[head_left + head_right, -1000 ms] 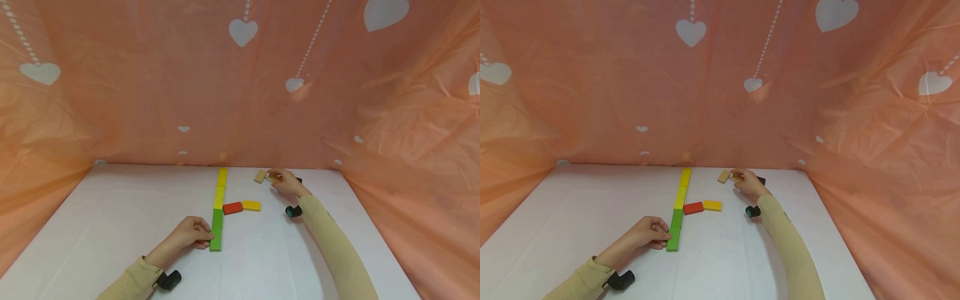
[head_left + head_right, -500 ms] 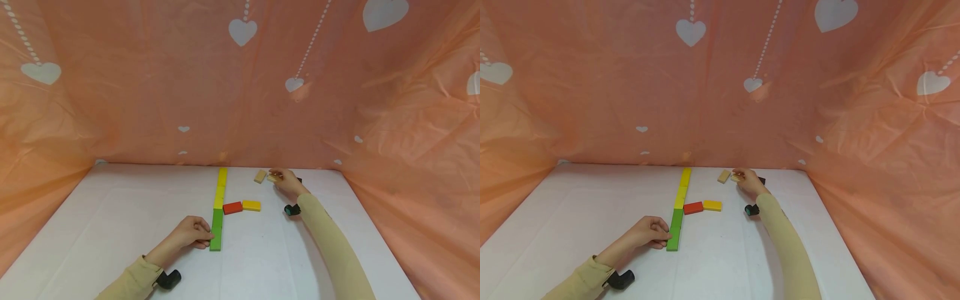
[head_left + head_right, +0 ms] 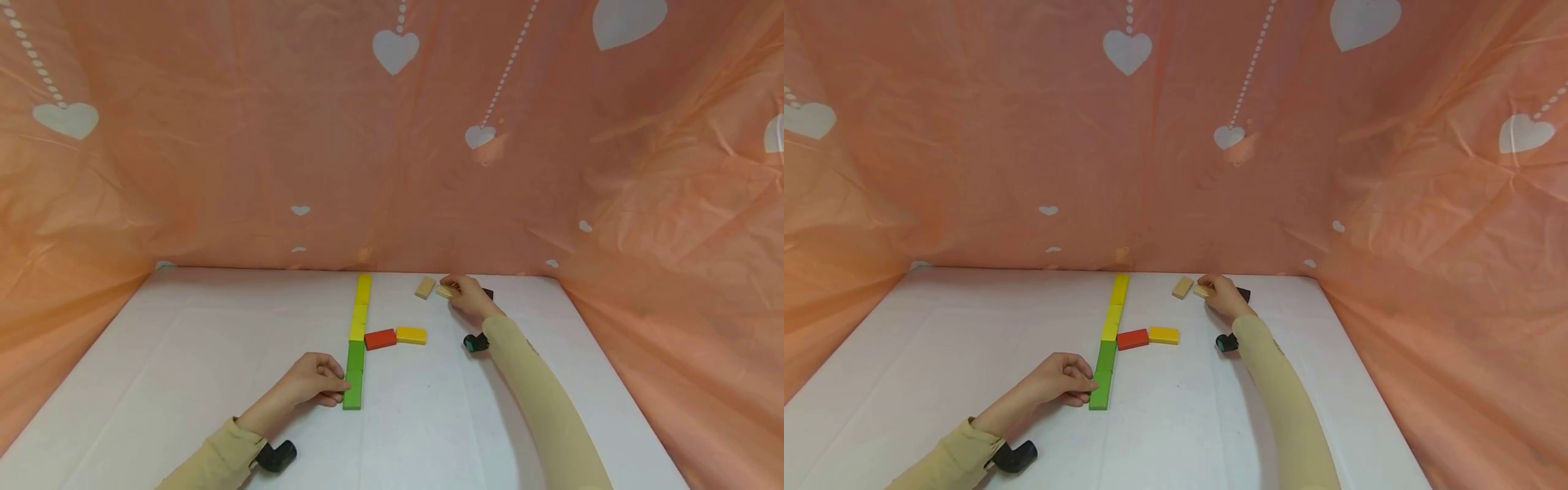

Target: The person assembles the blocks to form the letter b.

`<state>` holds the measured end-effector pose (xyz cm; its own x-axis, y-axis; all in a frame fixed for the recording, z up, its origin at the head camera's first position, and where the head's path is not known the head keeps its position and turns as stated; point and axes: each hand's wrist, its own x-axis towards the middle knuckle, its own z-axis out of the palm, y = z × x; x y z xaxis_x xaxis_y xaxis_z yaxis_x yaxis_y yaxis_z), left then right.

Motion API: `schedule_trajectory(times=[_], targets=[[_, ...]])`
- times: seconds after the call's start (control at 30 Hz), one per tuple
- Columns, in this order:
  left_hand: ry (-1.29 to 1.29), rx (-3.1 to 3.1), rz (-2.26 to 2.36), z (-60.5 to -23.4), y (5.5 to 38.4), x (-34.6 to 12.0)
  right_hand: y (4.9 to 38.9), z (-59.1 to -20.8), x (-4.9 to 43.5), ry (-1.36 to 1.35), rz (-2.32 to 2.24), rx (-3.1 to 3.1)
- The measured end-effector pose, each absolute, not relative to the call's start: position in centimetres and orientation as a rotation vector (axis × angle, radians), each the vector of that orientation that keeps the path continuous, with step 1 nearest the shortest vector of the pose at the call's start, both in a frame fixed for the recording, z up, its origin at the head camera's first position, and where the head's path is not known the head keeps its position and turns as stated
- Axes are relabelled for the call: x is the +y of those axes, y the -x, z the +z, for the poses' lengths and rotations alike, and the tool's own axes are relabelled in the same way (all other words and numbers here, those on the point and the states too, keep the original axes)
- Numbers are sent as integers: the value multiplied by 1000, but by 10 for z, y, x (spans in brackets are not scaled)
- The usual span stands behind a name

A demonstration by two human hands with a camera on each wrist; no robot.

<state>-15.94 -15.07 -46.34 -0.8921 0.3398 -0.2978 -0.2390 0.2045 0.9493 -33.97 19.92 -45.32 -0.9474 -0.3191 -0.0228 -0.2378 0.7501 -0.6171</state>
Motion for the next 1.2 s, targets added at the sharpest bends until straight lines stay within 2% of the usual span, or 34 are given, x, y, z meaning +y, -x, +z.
schedule_trajectory(times=[0.33, 0.63, 0.97, 1.2], targets=[[-96, 2030, 1739, -464, 161, -151, 331, -450, 200, 555, -980, 2860], [-63, 2047, 1712, -467, 161, -150, 300, -444, 198, 576, -986, 2842], [-39, 2057, 1714, -467, 163, -149, 269, -432, 200, 754, -1094, 2813], [-22, 2055, 1706, -468, 163, -148, 247, -433, 202, 778, -1123, 2789]])
